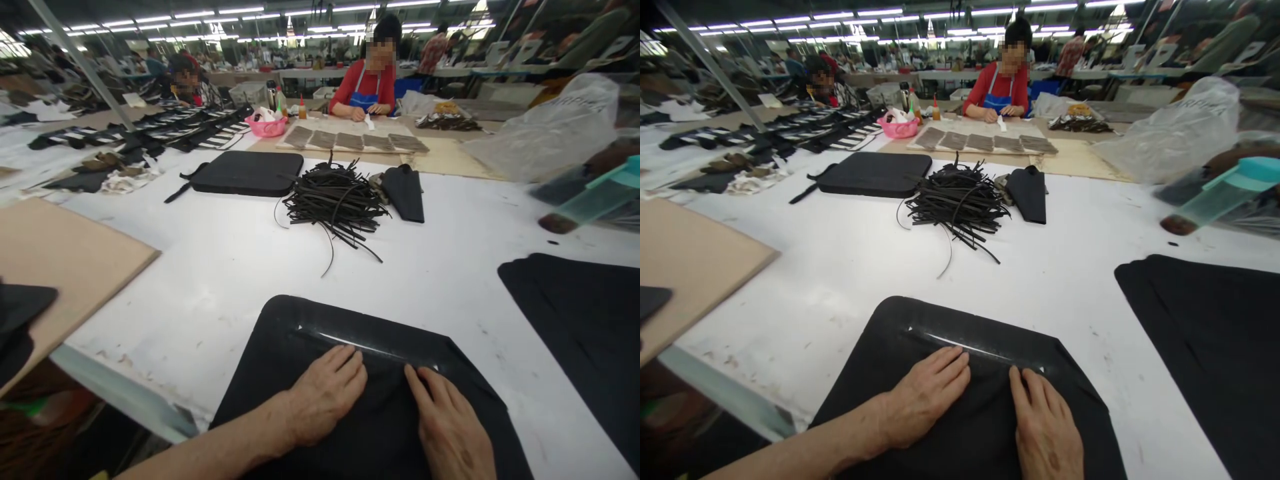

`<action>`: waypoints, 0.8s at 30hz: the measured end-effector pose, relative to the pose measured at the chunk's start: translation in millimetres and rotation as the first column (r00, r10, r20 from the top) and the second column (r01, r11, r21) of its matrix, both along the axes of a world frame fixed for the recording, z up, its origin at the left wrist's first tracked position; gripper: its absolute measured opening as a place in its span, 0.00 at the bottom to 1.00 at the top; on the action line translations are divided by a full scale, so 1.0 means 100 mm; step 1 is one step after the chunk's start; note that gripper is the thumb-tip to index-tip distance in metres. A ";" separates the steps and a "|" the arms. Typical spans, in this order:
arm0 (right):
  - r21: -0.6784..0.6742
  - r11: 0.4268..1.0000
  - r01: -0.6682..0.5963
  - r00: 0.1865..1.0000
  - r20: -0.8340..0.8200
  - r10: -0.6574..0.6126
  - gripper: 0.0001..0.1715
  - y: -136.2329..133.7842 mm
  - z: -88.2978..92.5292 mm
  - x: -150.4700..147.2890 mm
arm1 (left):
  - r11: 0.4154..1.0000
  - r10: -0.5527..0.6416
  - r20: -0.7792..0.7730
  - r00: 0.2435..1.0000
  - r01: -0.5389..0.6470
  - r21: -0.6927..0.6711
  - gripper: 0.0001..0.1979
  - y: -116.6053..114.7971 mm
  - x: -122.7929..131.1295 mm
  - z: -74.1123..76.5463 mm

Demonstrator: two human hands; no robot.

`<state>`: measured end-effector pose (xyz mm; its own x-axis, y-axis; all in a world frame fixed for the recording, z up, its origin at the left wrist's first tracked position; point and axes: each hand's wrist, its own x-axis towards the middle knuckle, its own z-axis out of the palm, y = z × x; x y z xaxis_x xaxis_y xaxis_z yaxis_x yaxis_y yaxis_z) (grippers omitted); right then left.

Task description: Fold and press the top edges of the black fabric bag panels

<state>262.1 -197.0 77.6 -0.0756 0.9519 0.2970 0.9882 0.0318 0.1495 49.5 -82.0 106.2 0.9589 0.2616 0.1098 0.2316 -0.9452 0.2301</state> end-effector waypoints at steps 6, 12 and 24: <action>-0.005 1.000 0.021 1.000 -0.009 -0.022 0.30 -0.03 -0.02 0.01 | 0.999 0.002 -0.068 0.998 0.001 0.053 0.21 0.12 -0.38 0.05; -0.009 0.999 0.045 0.998 -0.031 -0.046 0.29 -0.02 0.02 -0.04 | 0.999 0.008 -0.097 0.995 -0.004 0.045 0.20 0.40 -0.82 0.07; 0.026 0.999 0.023 1.000 -0.007 -0.023 0.27 -0.03 0.04 -0.04 | 0.998 0.046 -0.098 0.994 -0.041 0.050 0.20 0.50 -1.09 0.13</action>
<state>258.5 -200.1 81.5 -0.0515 0.9454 0.3219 0.9897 0.0053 0.1430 -59.0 -31.8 118.9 0.9536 0.2998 0.0279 0.2919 -0.9432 0.1590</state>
